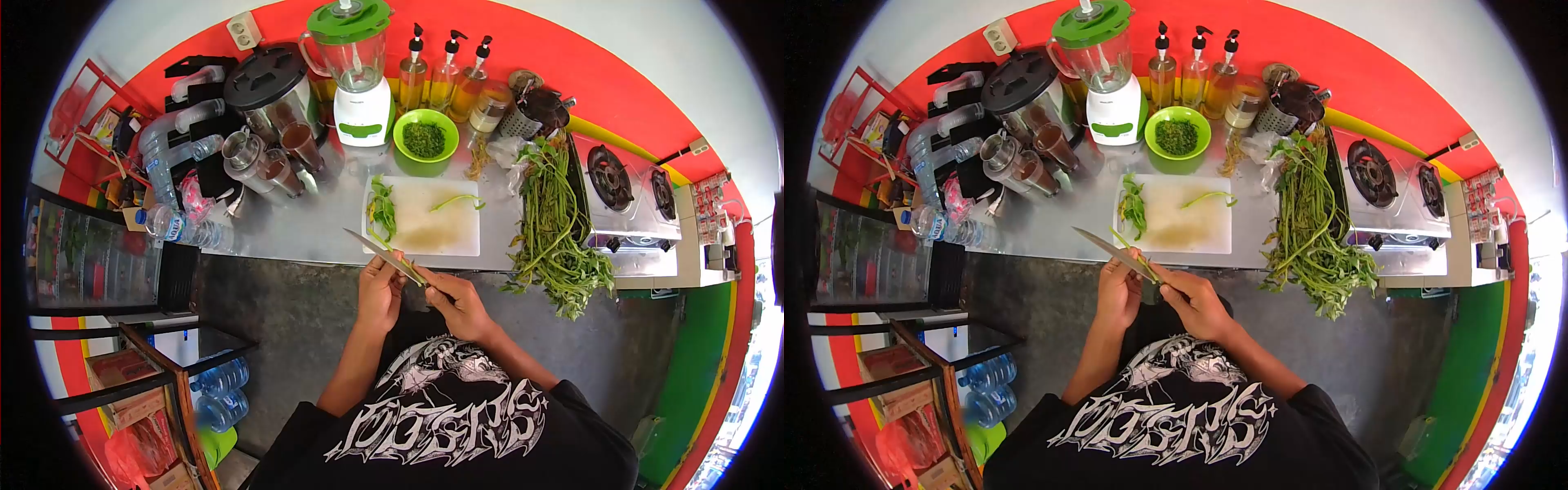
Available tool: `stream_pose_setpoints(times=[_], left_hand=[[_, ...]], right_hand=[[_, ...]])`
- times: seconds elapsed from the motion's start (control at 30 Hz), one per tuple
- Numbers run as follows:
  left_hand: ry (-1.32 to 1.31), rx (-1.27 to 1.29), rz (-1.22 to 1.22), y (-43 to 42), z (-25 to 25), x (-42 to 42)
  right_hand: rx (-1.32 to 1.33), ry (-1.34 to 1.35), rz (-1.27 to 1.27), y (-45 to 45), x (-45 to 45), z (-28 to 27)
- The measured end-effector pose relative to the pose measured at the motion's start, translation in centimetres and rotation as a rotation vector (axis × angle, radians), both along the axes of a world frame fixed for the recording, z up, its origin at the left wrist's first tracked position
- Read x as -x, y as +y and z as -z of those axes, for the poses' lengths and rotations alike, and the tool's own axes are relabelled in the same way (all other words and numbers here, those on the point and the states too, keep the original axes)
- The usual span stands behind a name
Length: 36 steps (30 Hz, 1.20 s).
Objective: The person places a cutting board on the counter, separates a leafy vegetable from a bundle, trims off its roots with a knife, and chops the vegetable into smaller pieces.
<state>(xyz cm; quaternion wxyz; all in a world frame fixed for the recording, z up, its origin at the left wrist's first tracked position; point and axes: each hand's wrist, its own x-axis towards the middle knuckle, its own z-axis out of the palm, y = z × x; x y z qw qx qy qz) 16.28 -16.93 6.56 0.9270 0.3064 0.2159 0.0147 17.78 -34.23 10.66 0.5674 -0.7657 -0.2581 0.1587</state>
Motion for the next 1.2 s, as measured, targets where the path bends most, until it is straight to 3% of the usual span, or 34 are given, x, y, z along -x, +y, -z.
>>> stream_pose_setpoints(times=[0.37,0.73,0.83,0.9,1.07,1.2], left_hand=[[0.075,0.057,0.031,-4.5,-1.3,1.3],[-0.008,0.204,-0.051,-7.2,-3.2,0.7],[0.167,0.168,-0.189,-9.4,-4.4,0.6],[0.047,0.161,-0.073,-9.8,-3.9,1.1],[-0.005,0.126,-0.034,-10.3,-4.0,1.8],[-0.054,0.103,0.004,-10.2,-5.2,2.4]], right_hand=[[-0.123,0.081,-0.085,-4.1,-0.5,-0.6],[-0.077,0.048,-0.167,-8.2,-1.7,-3.6],[-0.100,0.005,-0.145,-8.8,-1.7,-4.0],[-0.155,-0.014,-0.125,-9.2,-1.5,-3.5],[-0.117,0.060,-0.095,-9.8,-1.3,-4.4],[-0.253,0.012,-0.117,-9.4,-1.3,-2.6]])
